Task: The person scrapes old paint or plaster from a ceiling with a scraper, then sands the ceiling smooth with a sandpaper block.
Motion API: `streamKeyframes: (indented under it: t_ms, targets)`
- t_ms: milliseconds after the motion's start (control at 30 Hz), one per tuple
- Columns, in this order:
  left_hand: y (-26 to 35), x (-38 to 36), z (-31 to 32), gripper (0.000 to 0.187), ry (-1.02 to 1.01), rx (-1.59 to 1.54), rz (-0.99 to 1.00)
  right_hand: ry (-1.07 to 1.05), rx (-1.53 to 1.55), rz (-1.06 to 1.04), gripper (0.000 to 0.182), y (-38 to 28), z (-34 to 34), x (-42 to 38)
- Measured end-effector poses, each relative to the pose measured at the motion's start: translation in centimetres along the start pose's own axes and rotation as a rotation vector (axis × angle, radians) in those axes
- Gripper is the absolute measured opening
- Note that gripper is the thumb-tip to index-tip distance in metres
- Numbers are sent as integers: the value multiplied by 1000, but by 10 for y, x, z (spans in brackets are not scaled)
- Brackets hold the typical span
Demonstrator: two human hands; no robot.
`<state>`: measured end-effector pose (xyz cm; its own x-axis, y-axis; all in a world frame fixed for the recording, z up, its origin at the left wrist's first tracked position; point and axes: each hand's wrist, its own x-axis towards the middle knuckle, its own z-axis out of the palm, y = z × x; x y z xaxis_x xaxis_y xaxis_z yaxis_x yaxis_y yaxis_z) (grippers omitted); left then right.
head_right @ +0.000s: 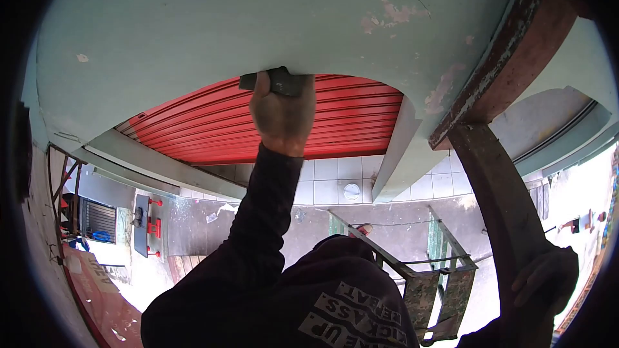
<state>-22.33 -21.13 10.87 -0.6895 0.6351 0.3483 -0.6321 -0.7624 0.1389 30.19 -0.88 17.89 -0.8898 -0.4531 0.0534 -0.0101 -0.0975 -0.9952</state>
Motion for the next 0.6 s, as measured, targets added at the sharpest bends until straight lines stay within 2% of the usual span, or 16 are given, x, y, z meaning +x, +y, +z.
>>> streamKeyframes:
  t_ms: [67, 200, 300, 333, 400, 467, 533, 600]
  targets:
    - [-16, -10, 15, 39, 67, 55, 86, 5, -24, 0, 96, -2, 0, 1]
    - [5, -24, 2, 35, 80, 70, -83, 10, -101, 12, 95, 1, 0, -20]
    - [15, 3, -4, 34, -42, -72, -143, 62, -121, 8, 92, 5, 4, -32]
    - [26, 31, -39, 38, -93, -234, -202, 88, -113, 7, 90, 6, 7, -33]
    - [24, 45, -61, 37, -340, -297, -265, 108, -110, 22, 88, 8, 7, -43]
    - [22, 32, -54, 37, -234, -217, -265, 75, -138, 41, 85, 4, 1, -47]
    - [19, -23, 15, 39, 241, -7, -205, 132, -119, 11, 82, 2, 5, -36]
    - [27, -25, 23, 40, 170, 22, -238, 143, -111, -18, 76, 2, 3, -26]
